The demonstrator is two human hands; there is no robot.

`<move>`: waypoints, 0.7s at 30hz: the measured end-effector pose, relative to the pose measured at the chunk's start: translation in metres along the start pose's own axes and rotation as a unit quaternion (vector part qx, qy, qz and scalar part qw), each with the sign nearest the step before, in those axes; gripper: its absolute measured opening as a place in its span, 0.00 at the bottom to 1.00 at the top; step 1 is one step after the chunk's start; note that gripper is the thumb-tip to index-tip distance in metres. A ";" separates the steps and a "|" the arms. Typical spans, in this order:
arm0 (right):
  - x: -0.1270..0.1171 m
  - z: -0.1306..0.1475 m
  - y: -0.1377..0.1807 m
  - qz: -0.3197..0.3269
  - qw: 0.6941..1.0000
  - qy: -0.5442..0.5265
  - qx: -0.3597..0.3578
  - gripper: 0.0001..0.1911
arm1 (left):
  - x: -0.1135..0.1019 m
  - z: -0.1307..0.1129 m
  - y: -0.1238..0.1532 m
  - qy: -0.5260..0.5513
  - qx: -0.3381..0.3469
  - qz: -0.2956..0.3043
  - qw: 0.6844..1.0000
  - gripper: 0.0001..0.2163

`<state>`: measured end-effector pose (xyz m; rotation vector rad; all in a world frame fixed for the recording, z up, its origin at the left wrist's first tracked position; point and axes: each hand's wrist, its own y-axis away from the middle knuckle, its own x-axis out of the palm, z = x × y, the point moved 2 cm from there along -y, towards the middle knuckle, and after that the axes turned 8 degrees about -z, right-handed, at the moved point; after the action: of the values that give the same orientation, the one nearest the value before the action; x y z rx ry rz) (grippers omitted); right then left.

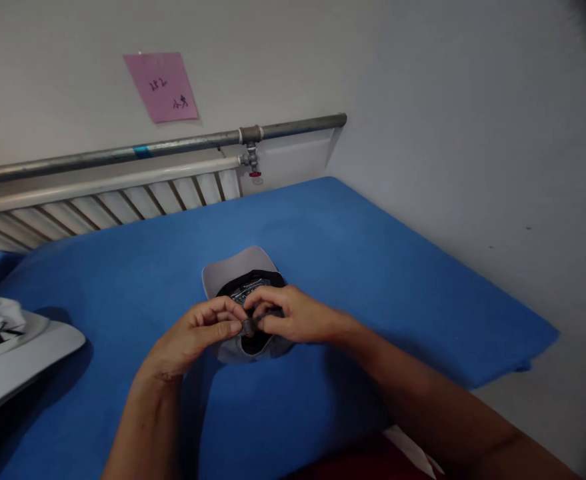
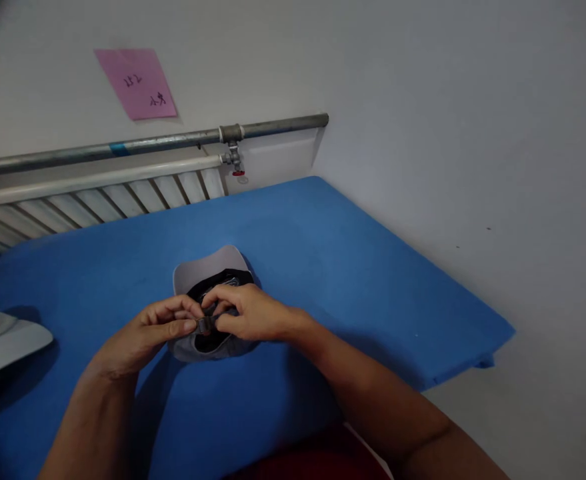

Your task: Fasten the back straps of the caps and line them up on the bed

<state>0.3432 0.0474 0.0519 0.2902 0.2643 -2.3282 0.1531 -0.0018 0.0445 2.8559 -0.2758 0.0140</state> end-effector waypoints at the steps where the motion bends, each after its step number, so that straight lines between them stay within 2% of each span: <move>1: 0.001 -0.001 0.000 -0.001 1.000 -0.003 0.011 0.15 | 0.001 0.000 0.000 0.002 -0.002 0.006 1.000 0.07; 4: 0.002 0.000 0.000 -0.027 0.999 -0.013 0.013 0.11 | 0.006 -0.001 0.000 -0.002 -0.003 0.016 1.000 0.08; 8: 0.002 0.004 0.000 -0.048 0.998 -0.051 0.003 0.09 | 0.010 -0.002 -0.001 0.003 -0.002 -0.014 1.000 0.08; 12: 0.003 0.005 0.000 -0.060 0.995 -0.085 -0.001 0.07 | 0.013 -0.002 0.000 0.024 0.003 -0.011 1.000 0.07; 16: 0.001 0.002 0.001 -0.104 0.993 -0.051 0.005 0.06 | 0.015 -0.002 0.000 0.026 0.009 -0.020 0.999 0.07; 21: -0.002 -0.001 0.000 -0.147 0.988 -0.042 -0.007 0.07 | 0.016 -0.004 0.001 0.014 0.025 -0.059 0.998 0.07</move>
<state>0.3442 0.0487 0.0516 0.1540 0.2982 -2.6215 0.1688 -0.0047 0.0492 2.9149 -0.1015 0.0368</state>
